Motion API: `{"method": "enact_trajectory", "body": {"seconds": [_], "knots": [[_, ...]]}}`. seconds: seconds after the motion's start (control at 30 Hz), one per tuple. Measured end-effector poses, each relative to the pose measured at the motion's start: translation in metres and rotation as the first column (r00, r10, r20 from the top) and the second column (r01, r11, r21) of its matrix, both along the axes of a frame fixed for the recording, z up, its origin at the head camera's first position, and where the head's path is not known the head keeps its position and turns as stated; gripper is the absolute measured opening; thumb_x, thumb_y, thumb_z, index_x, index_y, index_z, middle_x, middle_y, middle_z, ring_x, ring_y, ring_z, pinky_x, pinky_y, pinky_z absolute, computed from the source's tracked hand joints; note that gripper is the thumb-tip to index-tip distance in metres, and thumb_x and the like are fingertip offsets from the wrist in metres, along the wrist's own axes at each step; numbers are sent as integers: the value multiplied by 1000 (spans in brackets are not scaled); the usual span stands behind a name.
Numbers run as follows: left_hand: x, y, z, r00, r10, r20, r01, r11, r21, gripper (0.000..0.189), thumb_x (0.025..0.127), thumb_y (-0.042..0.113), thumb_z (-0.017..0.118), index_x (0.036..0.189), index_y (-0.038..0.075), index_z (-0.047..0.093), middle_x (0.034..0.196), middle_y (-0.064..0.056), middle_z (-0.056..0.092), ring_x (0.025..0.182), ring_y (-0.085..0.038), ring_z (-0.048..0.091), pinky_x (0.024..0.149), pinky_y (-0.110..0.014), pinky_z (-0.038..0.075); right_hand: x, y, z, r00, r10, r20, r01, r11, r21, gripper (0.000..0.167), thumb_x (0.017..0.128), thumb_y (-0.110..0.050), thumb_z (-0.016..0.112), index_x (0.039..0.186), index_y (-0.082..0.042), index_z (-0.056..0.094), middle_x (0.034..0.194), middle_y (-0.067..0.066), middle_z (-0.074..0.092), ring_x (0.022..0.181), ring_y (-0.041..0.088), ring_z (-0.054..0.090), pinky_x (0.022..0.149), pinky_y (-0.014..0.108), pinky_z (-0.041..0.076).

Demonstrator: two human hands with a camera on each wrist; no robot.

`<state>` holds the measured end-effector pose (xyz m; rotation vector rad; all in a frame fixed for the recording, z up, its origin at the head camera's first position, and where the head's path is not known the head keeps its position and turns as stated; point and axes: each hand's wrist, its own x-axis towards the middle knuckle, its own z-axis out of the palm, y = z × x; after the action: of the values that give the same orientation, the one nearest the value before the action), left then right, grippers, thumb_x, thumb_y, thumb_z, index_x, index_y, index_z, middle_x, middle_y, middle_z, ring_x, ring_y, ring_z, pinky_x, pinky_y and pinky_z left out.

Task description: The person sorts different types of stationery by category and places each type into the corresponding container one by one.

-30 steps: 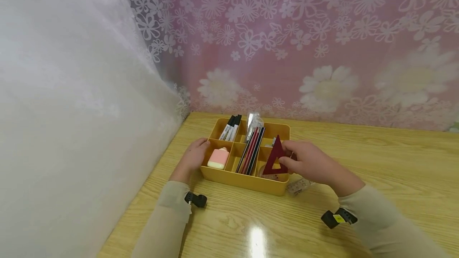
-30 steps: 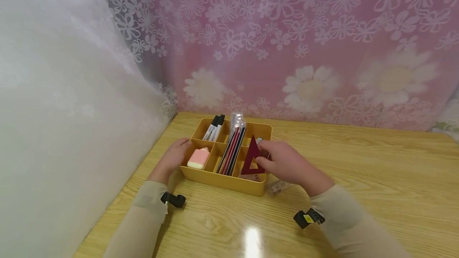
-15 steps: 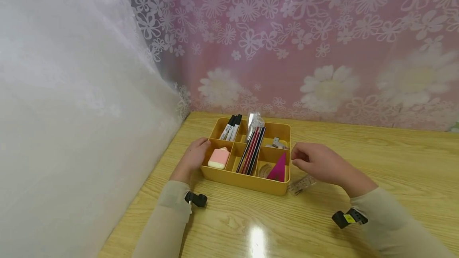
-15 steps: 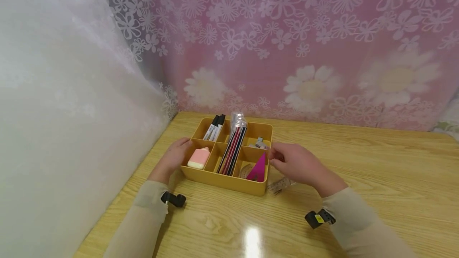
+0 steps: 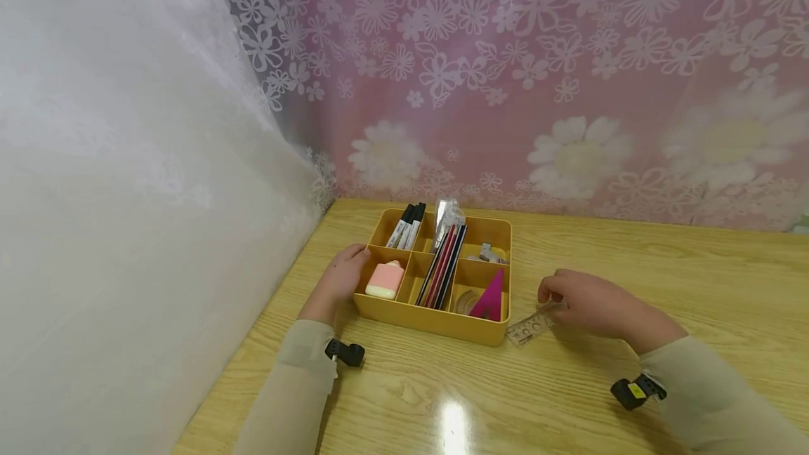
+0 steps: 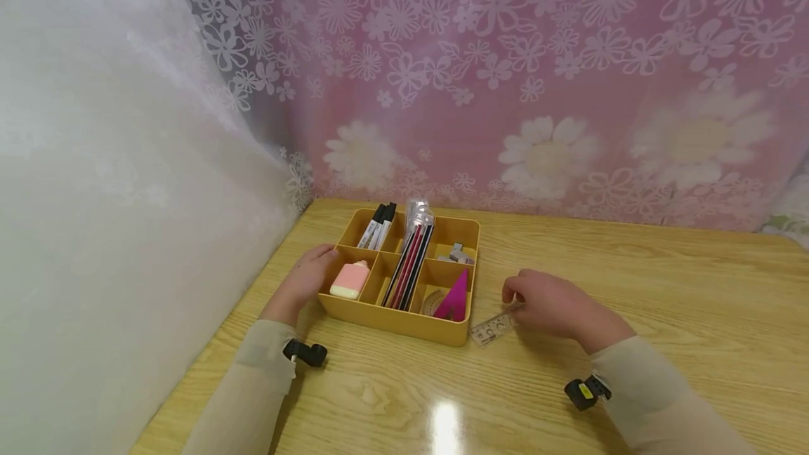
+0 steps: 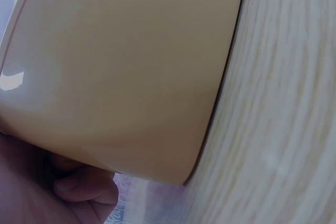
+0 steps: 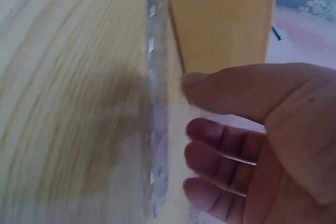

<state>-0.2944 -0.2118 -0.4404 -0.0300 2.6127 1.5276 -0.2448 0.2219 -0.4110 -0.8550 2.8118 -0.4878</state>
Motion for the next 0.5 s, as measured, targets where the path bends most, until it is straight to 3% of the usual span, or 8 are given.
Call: {"method": "enact_trajectory", "body": {"seconds": [0.2, 0.5], "knots": [[-1, 1, -1, 1000, 6, 1, -6, 1000, -5, 54, 110, 41, 37, 151, 9, 46, 154, -14, 44, 144, -36, 35, 117, -57, 27, 0, 7, -12, 1000, 5, -28, -3, 997, 78, 25, 82, -5, 76, 99, -23, 70, 92, -5, 53, 76, 9, 52, 69, 36, 50], [0, 0, 0, 1000, 4, 6, -4, 1000, 1, 55, 109, 41, 38, 153, 8, 44, 155, -14, 42, 146, -36, 32, 118, -56, 25, -6, 5, -17, 997, 37, -61, -32, 997, 77, 27, 86, -2, 72, 93, -27, 65, 87, -6, 49, 71, 9, 46, 65, 31, 46]]}}
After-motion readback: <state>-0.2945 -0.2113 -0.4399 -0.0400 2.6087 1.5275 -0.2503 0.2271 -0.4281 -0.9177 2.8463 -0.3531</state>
